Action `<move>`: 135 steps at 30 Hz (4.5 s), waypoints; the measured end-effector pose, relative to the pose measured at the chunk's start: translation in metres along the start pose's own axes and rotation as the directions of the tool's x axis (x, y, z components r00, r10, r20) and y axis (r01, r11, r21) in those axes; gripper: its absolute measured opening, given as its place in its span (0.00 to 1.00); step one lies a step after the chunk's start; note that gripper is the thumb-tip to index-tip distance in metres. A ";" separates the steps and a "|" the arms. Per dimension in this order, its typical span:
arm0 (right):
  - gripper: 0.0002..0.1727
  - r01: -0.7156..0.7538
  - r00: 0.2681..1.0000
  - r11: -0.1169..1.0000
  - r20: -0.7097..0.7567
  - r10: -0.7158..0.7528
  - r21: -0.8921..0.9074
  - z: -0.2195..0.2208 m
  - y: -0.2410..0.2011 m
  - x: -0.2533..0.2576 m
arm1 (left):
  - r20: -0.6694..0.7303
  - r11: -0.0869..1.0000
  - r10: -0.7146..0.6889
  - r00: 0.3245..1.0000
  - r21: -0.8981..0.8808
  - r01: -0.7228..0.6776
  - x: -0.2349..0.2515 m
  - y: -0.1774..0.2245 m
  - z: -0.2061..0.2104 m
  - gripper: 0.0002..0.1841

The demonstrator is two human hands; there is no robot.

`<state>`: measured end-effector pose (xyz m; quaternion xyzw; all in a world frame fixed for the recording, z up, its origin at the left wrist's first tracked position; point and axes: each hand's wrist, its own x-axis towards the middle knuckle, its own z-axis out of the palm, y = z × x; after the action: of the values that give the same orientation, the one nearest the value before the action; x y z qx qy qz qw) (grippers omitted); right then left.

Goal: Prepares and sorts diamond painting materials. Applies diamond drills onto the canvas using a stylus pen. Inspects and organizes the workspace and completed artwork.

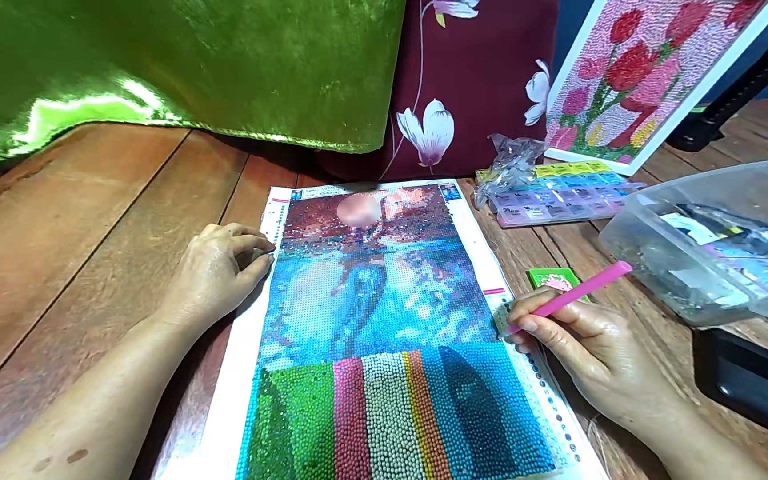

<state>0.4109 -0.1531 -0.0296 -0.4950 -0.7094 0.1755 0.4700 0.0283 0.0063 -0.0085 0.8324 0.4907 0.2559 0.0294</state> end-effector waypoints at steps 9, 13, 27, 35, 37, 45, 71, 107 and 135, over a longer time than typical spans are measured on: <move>0.15 0.009 1.000 0.999 -0.001 -0.009 -0.044 0.000 0.001 0.000 | 0.011 1.000 -0.011 1.000 0.003 0.011 0.000 0.000 -0.001 0.07; 0.13 0.013 1.000 1.000 -0.020 -0.013 -0.012 0.000 0.000 0.001 | 0.006 1.000 0.004 1.000 0.008 -0.004 0.000 -0.002 -0.001 0.07; 0.10 0.002 0.994 0.998 -0.110 0.005 0.066 -0.003 -0.008 0.001 | 0.021 1.000 0.020 1.000 0.020 -0.021 0.000 0.002 -0.005 0.07; 0.10 0.077 0.980 0.997 -0.184 -0.072 0.020 0.001 -0.015 0.001 | 0.027 1.000 0.000 1.000 0.011 -0.001 0.000 0.001 -0.005 0.06; 0.09 0.062 0.977 0.998 -0.205 -0.055 0.028 0.002 -0.020 -0.001 | 0.016 1.000 -0.020 1.000 0.009 0.020 0.000 0.002 -0.005 0.05; 0.13 -0.060 0.974 0.997 -0.222 0.047 -0.049 -0.004 -0.011 -0.043 | -0.001 0.999 -0.027 1.000 0.035 0.027 0.000 0.002 -0.004 0.03; 0.11 -0.035 0.978 0.997 -0.210 0.021 -0.064 -0.004 -0.007 -0.036 | 0.011 0.999 -0.017 1.000 0.034 0.017 0.001 0.002 -0.003 0.05; 0.09 -0.019 0.966 1.000 -0.258 0.019 0.005 -0.002 -0.012 -0.019 | -0.002 1.000 -0.002 1.000 0.031 0.002 0.001 -0.001 -0.002 0.06; 0.17 0.074 0.979 0.976 -0.170 -0.110 -0.203 0.012 -0.004 -0.014 | 0.000 0.999 -0.014 1.000 0.035 0.014 -0.001 0.000 -0.002 0.07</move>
<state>0.3993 -0.1641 -0.0395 -0.5191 -0.6998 0.0375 0.4893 0.0273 0.0052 -0.0068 0.8294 0.5007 0.2471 0.0168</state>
